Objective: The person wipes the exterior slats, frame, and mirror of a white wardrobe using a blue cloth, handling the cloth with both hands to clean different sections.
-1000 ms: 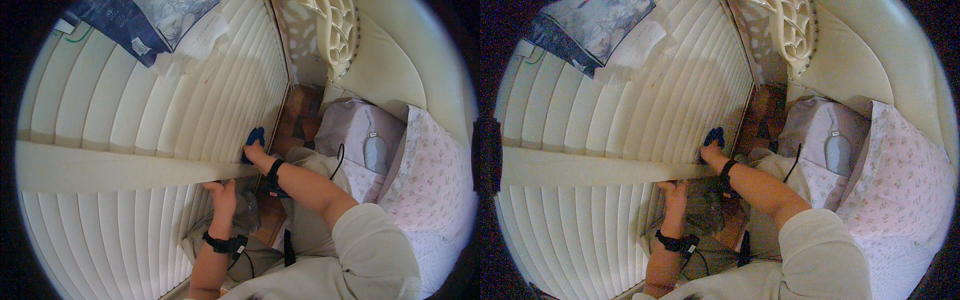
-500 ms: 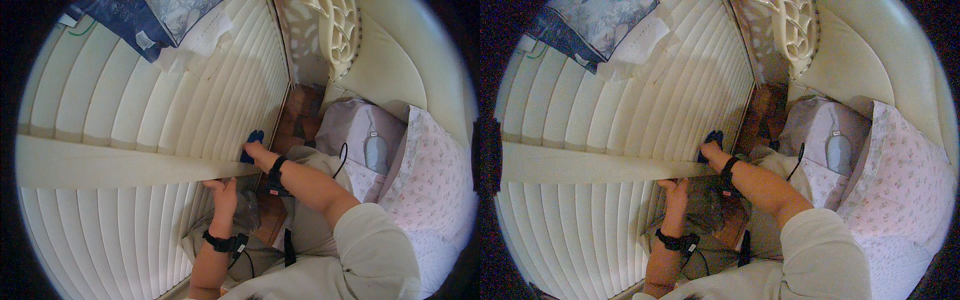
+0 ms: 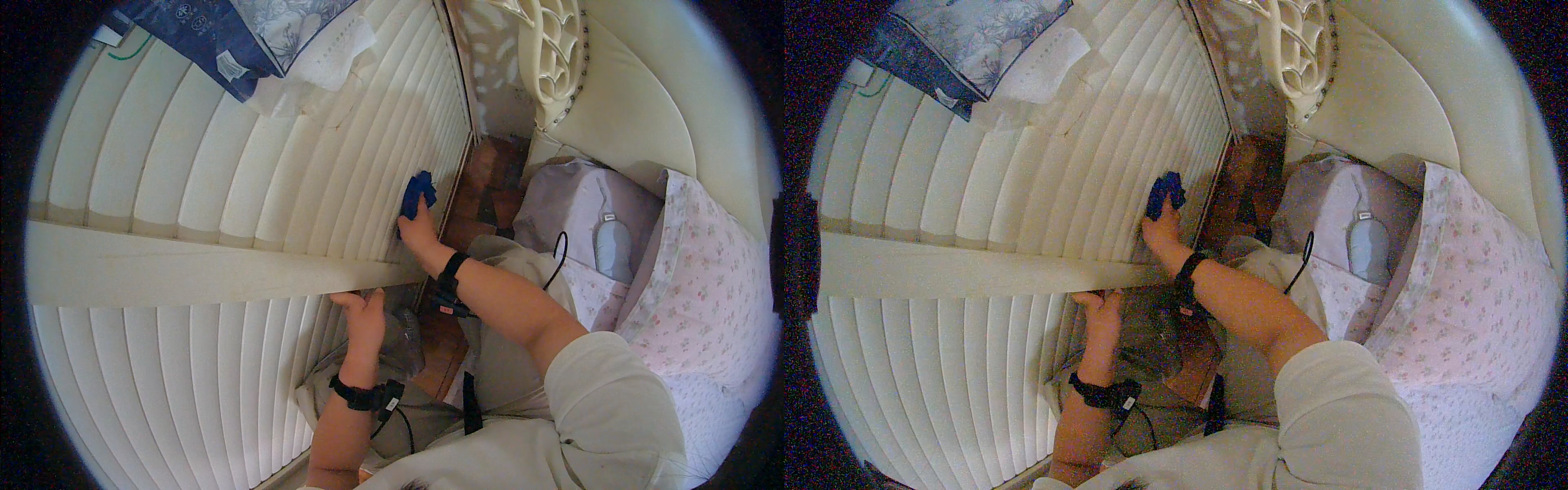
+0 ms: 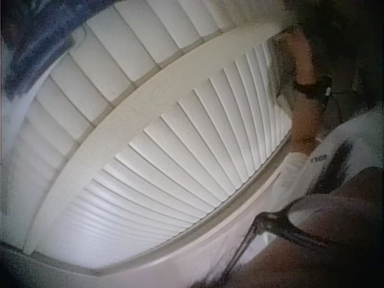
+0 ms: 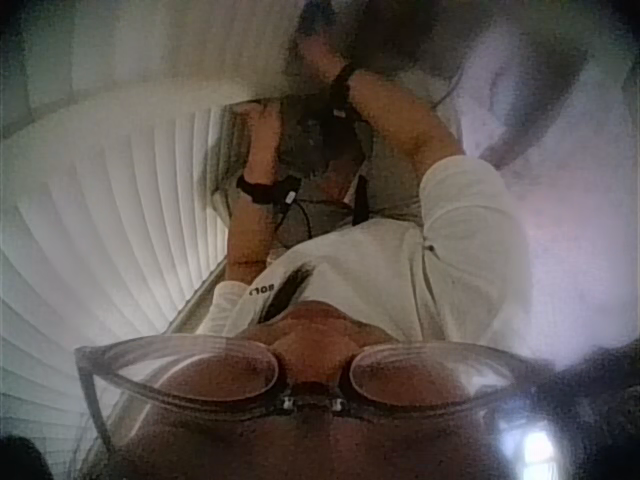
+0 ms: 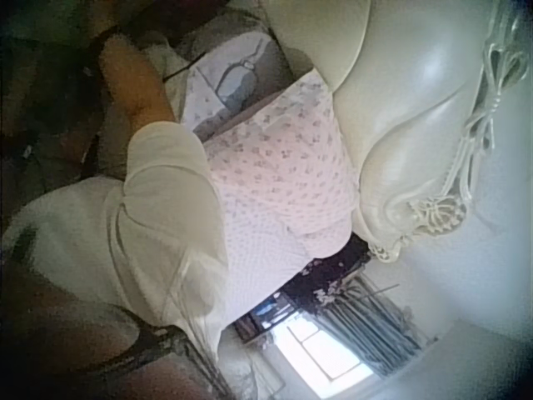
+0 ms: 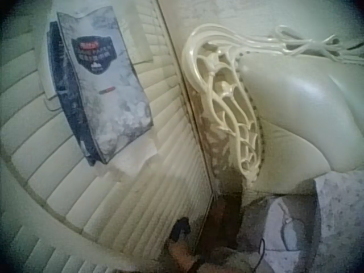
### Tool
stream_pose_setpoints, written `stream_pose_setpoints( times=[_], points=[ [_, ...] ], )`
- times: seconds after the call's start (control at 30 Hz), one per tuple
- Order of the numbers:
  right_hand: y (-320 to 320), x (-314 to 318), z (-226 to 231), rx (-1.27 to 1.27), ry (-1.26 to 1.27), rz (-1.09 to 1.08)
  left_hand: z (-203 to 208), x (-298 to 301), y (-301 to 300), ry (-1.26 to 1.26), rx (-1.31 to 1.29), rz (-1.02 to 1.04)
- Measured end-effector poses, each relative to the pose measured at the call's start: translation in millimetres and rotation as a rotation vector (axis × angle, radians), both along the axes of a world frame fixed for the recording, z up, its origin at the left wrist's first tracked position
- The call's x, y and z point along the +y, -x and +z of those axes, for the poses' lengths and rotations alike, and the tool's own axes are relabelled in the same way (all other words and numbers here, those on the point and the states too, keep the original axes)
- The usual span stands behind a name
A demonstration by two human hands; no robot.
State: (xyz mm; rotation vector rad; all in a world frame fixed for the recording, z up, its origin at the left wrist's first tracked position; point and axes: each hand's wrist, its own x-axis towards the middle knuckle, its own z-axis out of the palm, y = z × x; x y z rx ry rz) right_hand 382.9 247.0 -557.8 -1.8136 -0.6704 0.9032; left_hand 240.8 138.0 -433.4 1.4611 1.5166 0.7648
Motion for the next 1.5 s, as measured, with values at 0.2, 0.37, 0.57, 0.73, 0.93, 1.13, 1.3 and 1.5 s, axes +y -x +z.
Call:
stream_pose_setpoints(
  times=[0.2,0.37,0.57,0.73,0.93,1.13,1.3,1.5],
  points=[
    [0,-6,1,0.234,0.172,0.107,-10,1,3,0.007,-0.024,0.009],
    [6,-26,22,0.513,0.19,0.22,-7,1,10,-0.002,0.048,-0.015],
    [-6,-32,65,0.83,0.332,0.42,-5,-1,6,-0.047,0.012,0.03],
    [-10,-10,22,0.837,0.312,0.172,-1,-1,-7,-0.066,-0.03,0.011],
    [-5,5,0,0.552,0.015,-0.067,5,-2,-11,-0.037,-0.139,0.057],
    [0,-6,23,0.421,-0.119,-0.114,9,-3,-8,-0.042,-0.102,0.055],
    [-25,7,32,0.369,-0.323,-0.225,6,-2,-10,0.011,-0.087,0.046],
    [-52,32,18,0.208,-0.491,-0.186,0,0,-7,-0.01,-0.102,0.02]
  ],
)
